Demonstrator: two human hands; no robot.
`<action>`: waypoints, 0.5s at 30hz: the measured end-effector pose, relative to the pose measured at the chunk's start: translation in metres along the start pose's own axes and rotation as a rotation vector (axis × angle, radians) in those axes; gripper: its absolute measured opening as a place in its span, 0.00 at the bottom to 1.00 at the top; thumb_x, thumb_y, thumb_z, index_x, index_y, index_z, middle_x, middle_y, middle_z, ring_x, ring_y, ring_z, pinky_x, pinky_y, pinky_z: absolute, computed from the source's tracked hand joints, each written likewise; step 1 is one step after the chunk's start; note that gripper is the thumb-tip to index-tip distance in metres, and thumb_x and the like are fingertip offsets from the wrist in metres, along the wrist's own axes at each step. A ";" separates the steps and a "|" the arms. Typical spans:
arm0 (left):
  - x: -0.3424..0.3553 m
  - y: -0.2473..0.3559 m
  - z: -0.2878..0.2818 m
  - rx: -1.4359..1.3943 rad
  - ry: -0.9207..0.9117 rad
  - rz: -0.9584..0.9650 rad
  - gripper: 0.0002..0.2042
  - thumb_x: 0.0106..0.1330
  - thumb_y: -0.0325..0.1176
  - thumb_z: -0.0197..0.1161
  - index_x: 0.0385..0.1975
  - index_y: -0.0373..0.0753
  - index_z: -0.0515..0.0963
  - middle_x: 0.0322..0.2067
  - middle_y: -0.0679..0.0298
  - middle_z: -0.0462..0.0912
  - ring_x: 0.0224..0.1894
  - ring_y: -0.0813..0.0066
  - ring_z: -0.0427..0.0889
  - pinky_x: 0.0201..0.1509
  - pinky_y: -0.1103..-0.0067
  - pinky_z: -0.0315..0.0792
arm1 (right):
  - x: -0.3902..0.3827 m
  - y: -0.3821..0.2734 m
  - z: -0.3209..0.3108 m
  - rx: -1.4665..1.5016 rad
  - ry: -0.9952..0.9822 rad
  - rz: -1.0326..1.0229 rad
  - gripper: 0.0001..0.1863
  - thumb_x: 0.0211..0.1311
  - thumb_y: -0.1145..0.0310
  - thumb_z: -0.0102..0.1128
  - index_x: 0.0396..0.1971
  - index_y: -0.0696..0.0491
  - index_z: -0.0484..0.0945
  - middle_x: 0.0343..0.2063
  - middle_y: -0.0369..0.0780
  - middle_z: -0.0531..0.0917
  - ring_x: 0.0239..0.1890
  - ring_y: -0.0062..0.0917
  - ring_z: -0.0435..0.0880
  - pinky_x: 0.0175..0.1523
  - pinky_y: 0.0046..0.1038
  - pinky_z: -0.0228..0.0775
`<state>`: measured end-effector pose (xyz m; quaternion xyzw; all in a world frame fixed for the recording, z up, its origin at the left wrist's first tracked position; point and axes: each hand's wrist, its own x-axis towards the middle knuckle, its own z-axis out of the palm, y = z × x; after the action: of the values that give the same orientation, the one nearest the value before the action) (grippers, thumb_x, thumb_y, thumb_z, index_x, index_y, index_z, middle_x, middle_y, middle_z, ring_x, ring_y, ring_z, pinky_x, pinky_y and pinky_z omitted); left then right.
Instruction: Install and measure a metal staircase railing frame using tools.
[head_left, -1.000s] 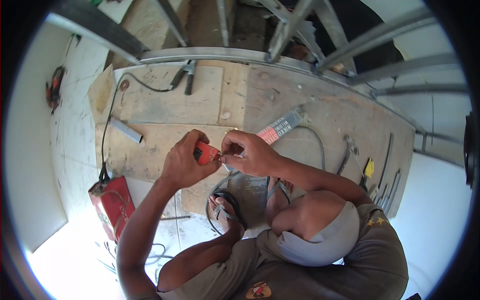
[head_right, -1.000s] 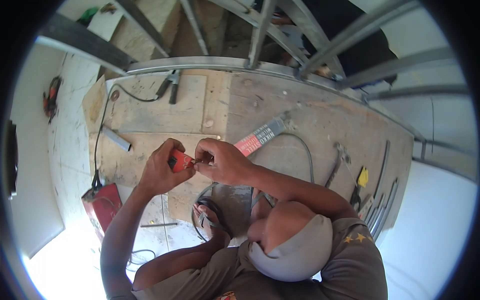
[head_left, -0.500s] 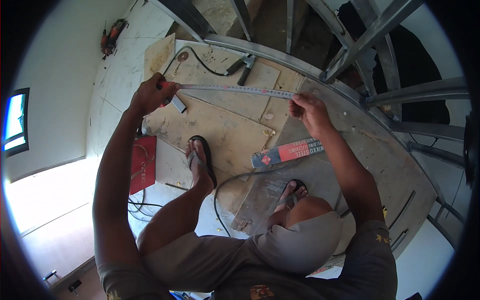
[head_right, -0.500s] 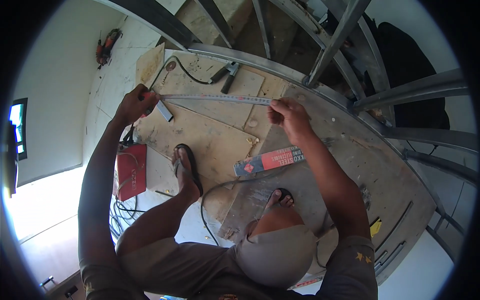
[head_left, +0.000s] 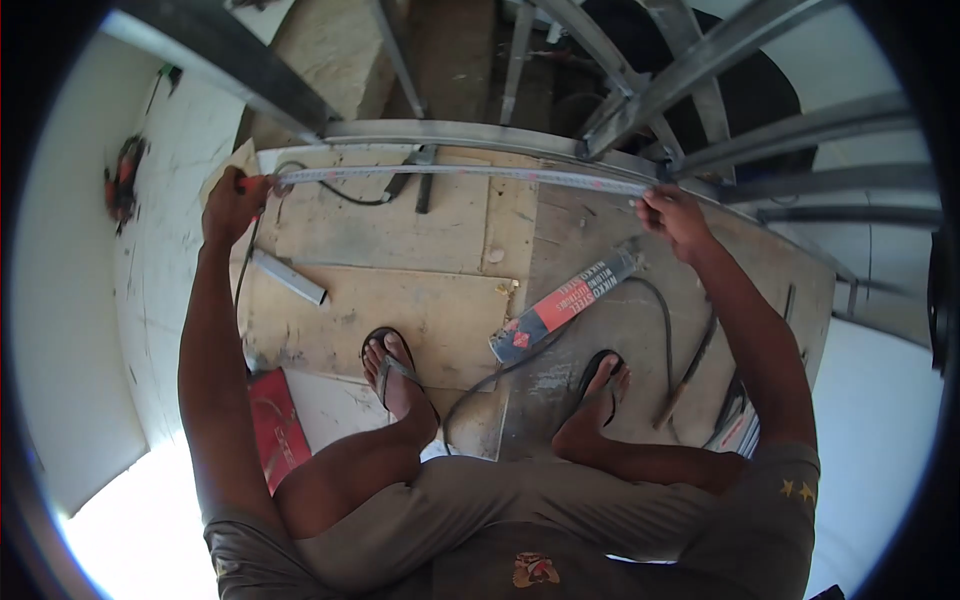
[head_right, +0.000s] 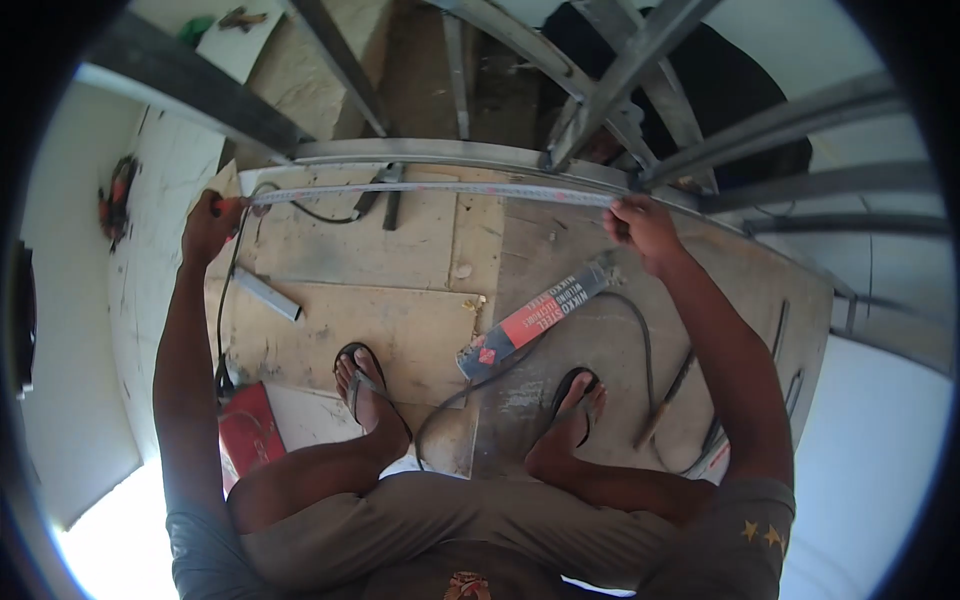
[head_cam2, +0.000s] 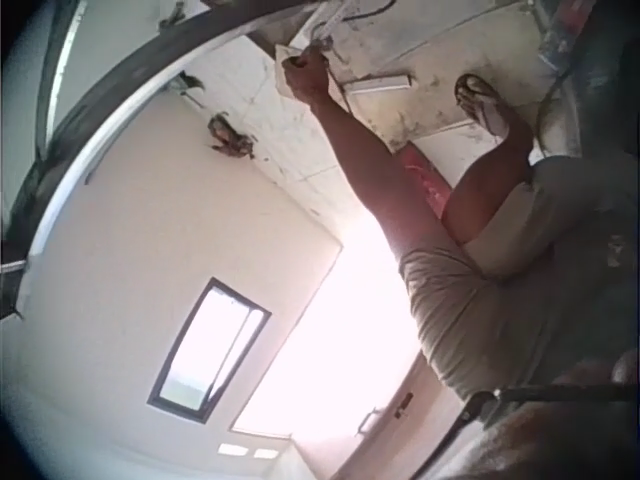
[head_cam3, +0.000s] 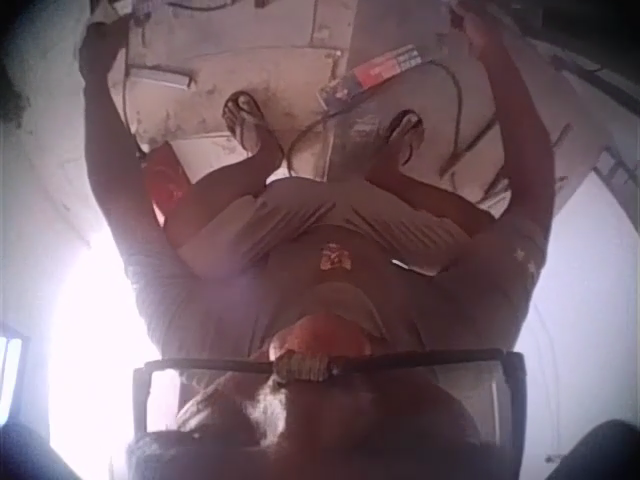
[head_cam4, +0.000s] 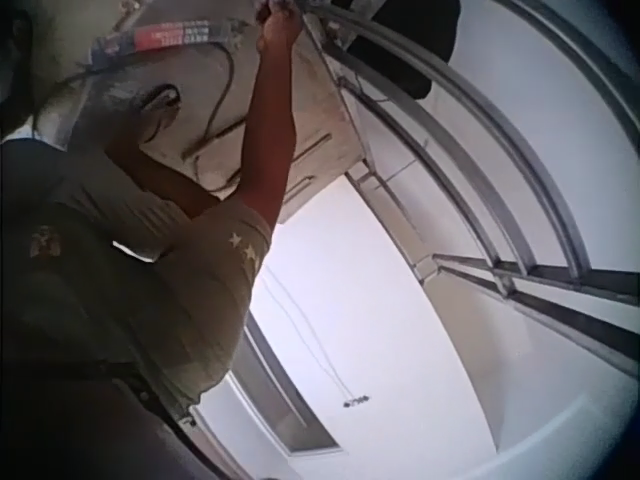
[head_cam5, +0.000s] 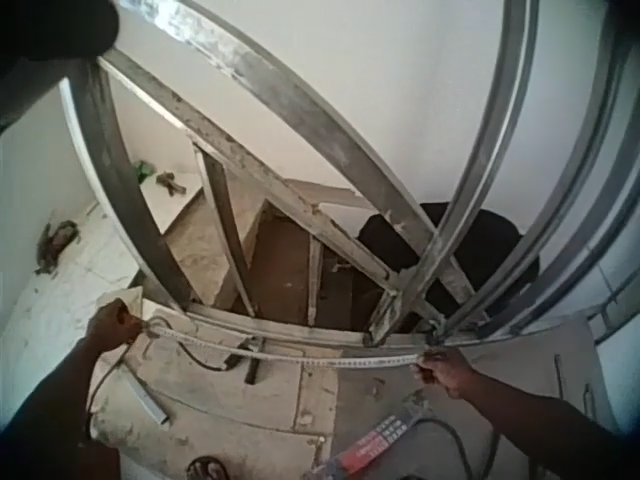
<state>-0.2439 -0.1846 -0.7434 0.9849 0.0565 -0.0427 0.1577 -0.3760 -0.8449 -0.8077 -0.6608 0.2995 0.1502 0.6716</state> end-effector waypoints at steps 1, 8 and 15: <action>0.008 -0.011 0.000 -0.009 0.005 -0.005 0.27 0.57 0.59 0.66 0.37 0.36 0.76 0.30 0.56 0.85 0.36 0.62 0.85 0.41 0.68 0.75 | 0.006 0.002 0.017 0.054 0.018 -0.022 0.05 0.67 0.69 0.61 0.39 0.52 0.78 0.32 0.35 0.84 0.31 0.20 0.83 0.38 0.24 0.79; 0.056 -0.026 0.025 -0.043 0.012 0.038 0.28 0.56 0.57 0.68 0.42 0.36 0.78 0.36 0.52 0.85 0.41 0.54 0.84 0.46 0.65 0.74 | 0.016 0.030 0.121 0.449 0.171 -0.156 0.06 0.66 0.72 0.60 0.41 0.53 0.77 0.32 0.37 0.84 0.32 0.21 0.84 0.39 0.25 0.79; 0.066 -0.013 0.039 -0.113 0.069 0.186 0.22 0.57 0.53 0.66 0.36 0.38 0.75 0.31 0.52 0.82 0.38 0.52 0.83 0.42 0.63 0.74 | 0.022 0.031 0.167 0.644 0.426 -0.178 0.07 0.64 0.71 0.61 0.41 0.55 0.78 0.29 0.34 0.82 0.30 0.20 0.83 0.35 0.23 0.78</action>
<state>-0.1822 -0.1786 -0.7914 0.9764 -0.0274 0.0092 0.2141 -0.3433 -0.6835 -0.8549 -0.4563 0.4056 -0.1508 0.7775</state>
